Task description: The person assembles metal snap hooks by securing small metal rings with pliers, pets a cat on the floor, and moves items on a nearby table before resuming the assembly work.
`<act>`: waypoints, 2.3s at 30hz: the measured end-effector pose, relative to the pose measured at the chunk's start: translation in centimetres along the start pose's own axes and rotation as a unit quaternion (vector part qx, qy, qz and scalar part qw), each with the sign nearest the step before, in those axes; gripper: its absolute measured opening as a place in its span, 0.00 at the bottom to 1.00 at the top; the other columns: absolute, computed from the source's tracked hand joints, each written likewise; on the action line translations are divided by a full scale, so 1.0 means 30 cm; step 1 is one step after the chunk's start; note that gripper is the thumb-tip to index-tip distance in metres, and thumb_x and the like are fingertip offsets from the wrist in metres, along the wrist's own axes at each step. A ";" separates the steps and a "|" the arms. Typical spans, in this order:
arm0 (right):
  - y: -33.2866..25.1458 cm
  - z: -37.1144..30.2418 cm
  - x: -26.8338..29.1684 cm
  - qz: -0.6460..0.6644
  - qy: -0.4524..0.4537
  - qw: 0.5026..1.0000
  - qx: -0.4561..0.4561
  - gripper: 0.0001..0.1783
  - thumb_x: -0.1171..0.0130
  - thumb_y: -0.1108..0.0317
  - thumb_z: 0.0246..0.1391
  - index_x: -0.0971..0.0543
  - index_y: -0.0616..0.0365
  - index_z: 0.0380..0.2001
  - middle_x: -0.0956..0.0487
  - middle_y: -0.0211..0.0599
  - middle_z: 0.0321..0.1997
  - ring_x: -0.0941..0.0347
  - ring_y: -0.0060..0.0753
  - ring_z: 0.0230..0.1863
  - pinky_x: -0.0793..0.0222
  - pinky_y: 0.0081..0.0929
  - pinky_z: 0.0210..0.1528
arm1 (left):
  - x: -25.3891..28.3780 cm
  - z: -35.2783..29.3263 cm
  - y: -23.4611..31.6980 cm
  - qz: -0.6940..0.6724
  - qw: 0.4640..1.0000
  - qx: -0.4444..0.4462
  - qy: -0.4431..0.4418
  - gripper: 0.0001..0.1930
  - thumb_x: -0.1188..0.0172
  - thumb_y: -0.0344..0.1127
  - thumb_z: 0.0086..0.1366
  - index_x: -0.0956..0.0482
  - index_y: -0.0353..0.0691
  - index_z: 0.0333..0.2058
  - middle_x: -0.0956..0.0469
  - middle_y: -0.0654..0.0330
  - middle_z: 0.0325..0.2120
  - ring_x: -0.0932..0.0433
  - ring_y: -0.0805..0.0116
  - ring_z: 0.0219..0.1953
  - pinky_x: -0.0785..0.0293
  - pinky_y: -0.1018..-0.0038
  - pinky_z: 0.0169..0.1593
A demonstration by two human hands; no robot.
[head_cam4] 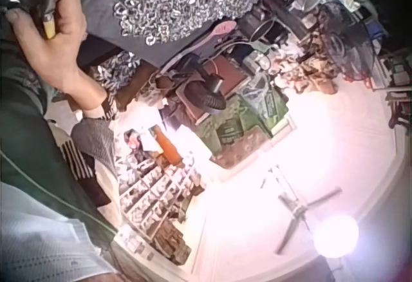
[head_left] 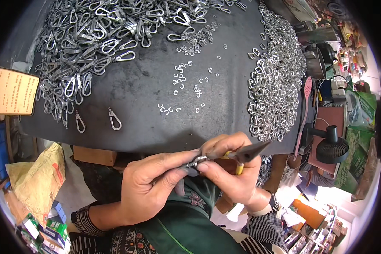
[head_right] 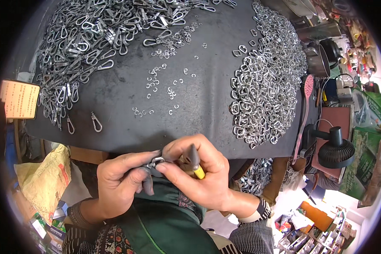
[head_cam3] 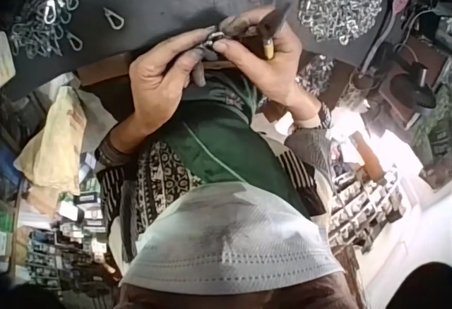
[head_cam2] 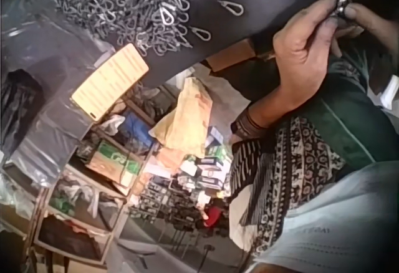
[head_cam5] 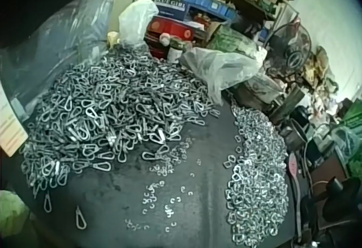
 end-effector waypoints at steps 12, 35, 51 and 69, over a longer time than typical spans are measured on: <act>-0.093 0.115 0.031 -0.689 -0.021 0.701 0.181 0.22 0.30 0.55 0.44 0.21 0.56 0.38 0.30 0.34 0.33 0.33 0.37 0.36 0.39 0.36 0.37 | 0.036 -0.056 -0.064 -0.176 0.971 0.162 -0.017 0.11 0.44 0.29 0.71 0.23 0.31 0.48 0.18 0.59 0.34 0.25 0.80 0.26 0.26 0.82 0.30; -0.131 0.160 -0.026 -0.771 -0.063 0.619 0.140 0.14 0.33 0.58 0.48 0.23 0.54 0.32 0.33 0.35 0.30 0.34 0.37 0.35 0.43 0.36 0.35 | 0.094 -0.047 -0.033 -0.001 0.997 0.040 -0.064 0.10 0.35 0.27 0.62 0.17 0.35 0.42 0.19 0.58 0.34 0.23 0.71 0.35 0.28 0.77 0.42; -0.170 0.164 0.030 -0.603 -0.248 0.707 0.274 0.21 0.34 0.47 0.42 0.23 0.54 0.28 0.31 0.30 0.25 0.30 0.33 0.26 0.37 0.30 0.25 | 0.153 -0.009 -0.010 -0.195 0.958 0.194 -0.083 0.07 0.40 0.25 0.66 0.19 0.29 0.40 0.23 0.60 0.30 0.32 0.82 0.19 0.40 0.84 0.19; -0.171 0.094 0.043 -0.599 -0.217 0.705 0.312 0.22 0.31 0.49 0.41 0.23 0.54 0.30 0.30 0.31 0.26 0.30 0.34 0.27 0.39 0.31 0.26 | 0.107 -0.055 0.030 -0.004 0.998 0.029 -0.063 0.08 0.38 0.28 0.65 0.20 0.33 0.42 0.23 0.64 0.36 0.26 0.81 0.37 0.31 0.82 0.39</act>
Point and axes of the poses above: each hand's wrist, its own z-axis towards the middle knuckle, its own x-axis out of the back of the hand, y = z × x, the point moved 1 cm from there along z, towards the middle knuckle
